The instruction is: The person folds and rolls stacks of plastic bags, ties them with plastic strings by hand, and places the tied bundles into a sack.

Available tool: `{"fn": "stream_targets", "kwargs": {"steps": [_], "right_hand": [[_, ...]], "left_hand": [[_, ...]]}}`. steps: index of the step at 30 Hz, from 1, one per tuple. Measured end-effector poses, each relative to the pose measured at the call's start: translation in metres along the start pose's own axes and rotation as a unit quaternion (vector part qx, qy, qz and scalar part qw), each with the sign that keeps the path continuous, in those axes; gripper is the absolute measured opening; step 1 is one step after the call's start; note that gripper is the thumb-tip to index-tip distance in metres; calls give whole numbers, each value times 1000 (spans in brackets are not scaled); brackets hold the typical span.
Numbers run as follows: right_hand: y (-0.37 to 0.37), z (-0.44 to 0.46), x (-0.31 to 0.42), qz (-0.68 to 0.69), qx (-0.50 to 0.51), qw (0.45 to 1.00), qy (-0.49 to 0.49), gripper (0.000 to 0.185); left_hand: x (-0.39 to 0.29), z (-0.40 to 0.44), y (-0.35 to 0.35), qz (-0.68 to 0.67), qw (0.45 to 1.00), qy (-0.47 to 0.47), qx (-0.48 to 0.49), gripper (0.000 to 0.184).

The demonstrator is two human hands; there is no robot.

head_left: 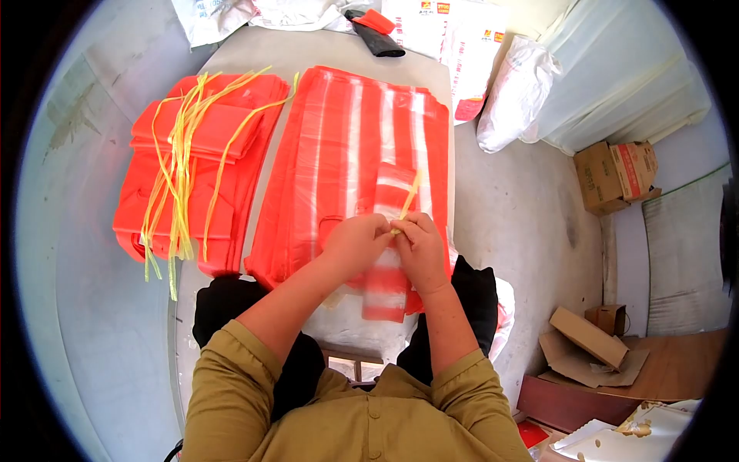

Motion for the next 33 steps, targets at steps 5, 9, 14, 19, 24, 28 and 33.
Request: {"fn": "stream_targets", "kwargs": {"steps": [5, 9, 14, 19, 24, 28, 33], "right_hand": [[-3, -5, -9, 26, 18, 996, -77, 19], [-11, -13, -17, 114, 56, 957, -262, 20], [-19, -16, -31, 223, 101, 891, -382, 19], [-14, -14, -25, 118, 96, 942, -299, 18], [-2, -16, -26, 71, 52, 968, -233, 25], [4, -25, -29, 15, 83, 974, -212, 27], [11, -37, -32, 19, 63, 974, -215, 26]], "left_hand": [[6, -1, -1, -17, 1000, -13, -21, 16], [9, 0, -2, -31, 999, 1, -25, 15], [8, 0, -4, -39, 999, 9, -16, 15], [9, 1, -5, -30, 1000, 7, -7, 15], [6, 2, -4, 9, 1000, -21, -17, 15], [-9, 8, 12, 180, 981, -61, -34, 13], [-14, 8, 18, 247, 965, -77, -53, 14]]}}
Point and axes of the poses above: each hand's wrist, its own z-axis towards the middle knuckle, its own y-axis out of the back of the hand, x = y × z, the point moved 7 cm from there along z, towards the middle knuckle, and after that the axes turned 9 degrees about -x, right-handed, at the moved point
